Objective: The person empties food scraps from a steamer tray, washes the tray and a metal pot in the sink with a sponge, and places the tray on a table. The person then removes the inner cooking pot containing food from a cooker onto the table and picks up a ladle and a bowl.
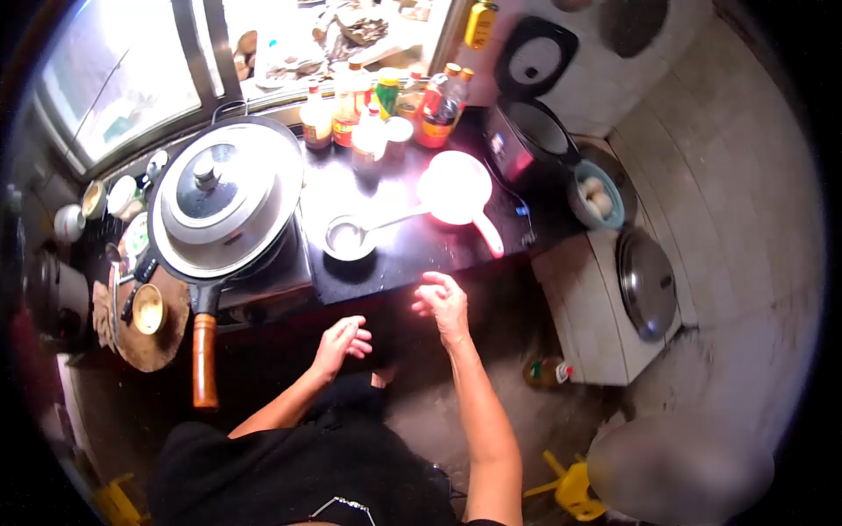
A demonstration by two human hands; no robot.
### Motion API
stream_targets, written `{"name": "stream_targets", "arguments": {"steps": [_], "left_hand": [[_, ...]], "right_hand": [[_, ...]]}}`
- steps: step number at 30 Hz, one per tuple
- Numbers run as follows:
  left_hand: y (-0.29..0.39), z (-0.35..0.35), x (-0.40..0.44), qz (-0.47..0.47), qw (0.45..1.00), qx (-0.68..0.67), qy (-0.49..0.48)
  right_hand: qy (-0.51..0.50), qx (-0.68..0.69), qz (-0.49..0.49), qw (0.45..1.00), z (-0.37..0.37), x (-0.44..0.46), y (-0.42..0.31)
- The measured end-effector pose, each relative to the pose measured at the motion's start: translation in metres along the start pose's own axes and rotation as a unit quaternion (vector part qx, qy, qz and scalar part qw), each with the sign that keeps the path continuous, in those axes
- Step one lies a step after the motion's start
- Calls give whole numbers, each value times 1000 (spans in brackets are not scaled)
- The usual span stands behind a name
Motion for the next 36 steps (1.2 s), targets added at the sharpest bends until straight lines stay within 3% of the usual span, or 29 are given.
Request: {"name": "stream_targets", "arguments": {"steps": [5, 7, 10, 14, 15, 17, 19, 21, 23, 25, 27, 29, 32, 33, 34, 36], "left_hand": [[13, -5, 99, 8, 950, -232, 208], [7, -28, 130, 13, 929, -232, 289], [3, -36, 156, 2, 919, -274, 282], [19, -22, 159, 31, 910, -324, 258], [20, -20, 163, 29, 910, -329, 250], [21, -22, 167, 29, 911, -338, 235], [25, -18, 165, 47, 912, -326, 242], [40, -4, 154, 60, 911, -308, 270], [37, 1, 145, 71, 911, -308, 267], [49, 17, 126, 98, 915, -315, 232], [22, 17, 107, 45, 885, -366, 285], [22, 37, 85, 8, 879, -392, 269], [2, 39, 40, -10, 870, -360, 336], [-8, 32, 22, -22, 860, -331, 387], [-14, 18, -5, -80, 855, -175, 481], [8, 14, -55, -168, 746, 198, 613]], "right_hand": [[-61, 64, 37, 995, 17, 102, -29], [-65, 95, 31, 993, 27, 130, -42], [-119, 104, 49, 986, 45, 160, -45], [-159, -46, -121, 979, 63, 138, -105], [-184, -108, -243, 946, 62, 131, -123], [-225, -215, -476, 822, 58, 106, -147], [-230, -159, -448, 849, 40, 105, -174], [-209, -108, -314, 920, 10, 137, -168], [-152, 90, -163, 971, -18, 159, -181], [-172, 144, -148, 963, -40, 182, -197], [-174, 162, -124, 963, -71, 219, -194], [-187, 203, -68, 959, -94, 238, -203], [-230, 194, -49, 952, -123, 256, -232], [-245, 196, -46, 948, -134, 260, -243], [-249, 195, -45, 948, -146, 264, -255], [-231, 193, -57, 952, -183, 283, -272]]}}
Point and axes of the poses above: each hand's wrist, its own x-axis towards the middle knuckle, its own z-axis out of the palm, y = z × x, the point moved 9 cm from there along x, towards the middle knuckle, and after that the axes turned 6 degrees about y, right-handed, at the moved point
